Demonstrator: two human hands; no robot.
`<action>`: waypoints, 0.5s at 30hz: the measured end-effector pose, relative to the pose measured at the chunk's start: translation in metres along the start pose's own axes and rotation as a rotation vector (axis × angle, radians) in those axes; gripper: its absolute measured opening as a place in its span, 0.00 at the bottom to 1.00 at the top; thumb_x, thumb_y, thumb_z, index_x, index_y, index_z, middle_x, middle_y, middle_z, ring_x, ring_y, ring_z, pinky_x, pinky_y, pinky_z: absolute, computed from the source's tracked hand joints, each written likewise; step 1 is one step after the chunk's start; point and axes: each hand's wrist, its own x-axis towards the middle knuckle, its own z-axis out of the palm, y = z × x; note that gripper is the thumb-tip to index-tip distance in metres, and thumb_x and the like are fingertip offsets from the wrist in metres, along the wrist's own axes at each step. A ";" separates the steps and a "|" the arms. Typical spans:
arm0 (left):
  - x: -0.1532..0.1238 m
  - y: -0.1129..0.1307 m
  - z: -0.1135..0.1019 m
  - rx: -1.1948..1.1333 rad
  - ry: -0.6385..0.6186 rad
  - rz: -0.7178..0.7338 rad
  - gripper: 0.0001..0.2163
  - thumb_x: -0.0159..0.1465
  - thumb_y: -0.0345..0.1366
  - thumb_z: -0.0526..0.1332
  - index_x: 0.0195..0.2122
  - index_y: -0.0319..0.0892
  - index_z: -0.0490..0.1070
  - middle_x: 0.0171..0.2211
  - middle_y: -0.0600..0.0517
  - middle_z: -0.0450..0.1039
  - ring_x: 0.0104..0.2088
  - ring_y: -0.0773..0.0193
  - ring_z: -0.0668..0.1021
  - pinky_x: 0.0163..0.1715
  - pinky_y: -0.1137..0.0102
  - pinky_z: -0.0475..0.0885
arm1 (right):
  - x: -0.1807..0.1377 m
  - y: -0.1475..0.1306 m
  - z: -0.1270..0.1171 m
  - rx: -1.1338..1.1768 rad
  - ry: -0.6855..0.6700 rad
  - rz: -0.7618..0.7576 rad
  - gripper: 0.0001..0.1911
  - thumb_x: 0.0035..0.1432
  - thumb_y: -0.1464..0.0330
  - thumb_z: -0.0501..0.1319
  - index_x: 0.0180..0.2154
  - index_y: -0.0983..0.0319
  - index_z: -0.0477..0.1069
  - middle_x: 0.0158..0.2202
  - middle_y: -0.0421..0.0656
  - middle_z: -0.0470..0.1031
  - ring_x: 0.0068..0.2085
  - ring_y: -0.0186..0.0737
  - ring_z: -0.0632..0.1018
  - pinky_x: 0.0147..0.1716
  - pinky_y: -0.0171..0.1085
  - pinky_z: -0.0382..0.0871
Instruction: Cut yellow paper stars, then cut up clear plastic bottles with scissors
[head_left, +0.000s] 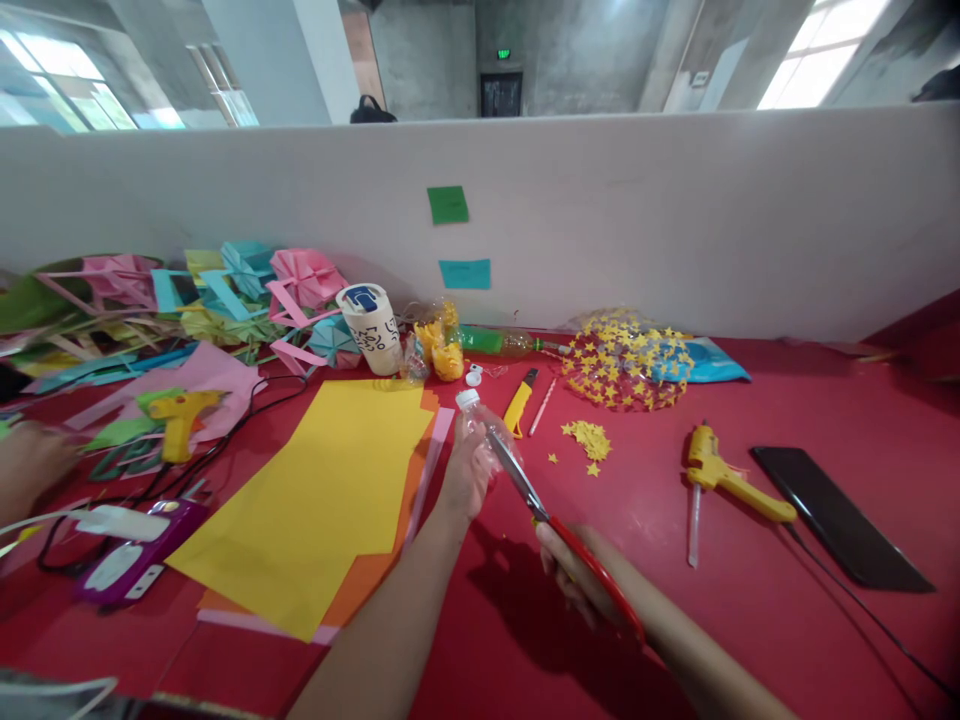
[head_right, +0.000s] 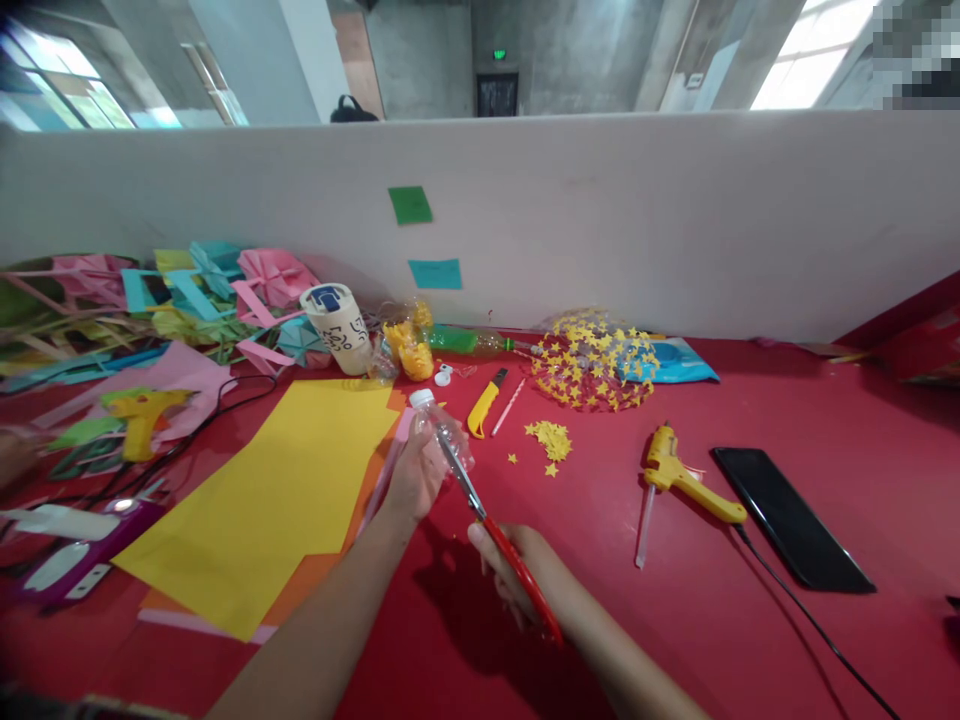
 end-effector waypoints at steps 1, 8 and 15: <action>0.000 -0.001 0.000 -0.004 0.001 -0.003 0.18 0.58 0.38 0.68 0.49 0.47 0.69 0.40 0.53 0.78 0.45 0.61 0.79 0.49 0.66 0.72 | 0.001 0.001 0.000 0.002 0.000 -0.004 0.32 0.55 0.37 0.50 0.25 0.59 0.61 0.11 0.29 0.57 0.10 0.26 0.61 0.09 0.26 0.56; 0.001 -0.004 0.001 -0.022 0.041 0.010 0.17 0.60 0.41 0.66 0.50 0.47 0.70 0.42 0.52 0.78 0.47 0.63 0.79 0.50 0.69 0.71 | -0.003 -0.008 0.005 -0.018 0.028 0.043 0.35 0.49 0.32 0.50 0.23 0.58 0.58 0.09 0.28 0.54 0.08 0.26 0.58 0.08 0.27 0.57; 0.003 -0.006 -0.003 -0.045 0.060 -0.011 0.16 0.60 0.42 0.67 0.48 0.46 0.71 0.44 0.52 0.78 0.49 0.62 0.78 0.50 0.69 0.71 | -0.009 -0.018 0.006 -0.069 0.066 0.096 0.37 0.44 0.29 0.50 0.21 0.58 0.57 0.09 0.29 0.54 0.09 0.26 0.60 0.06 0.26 0.56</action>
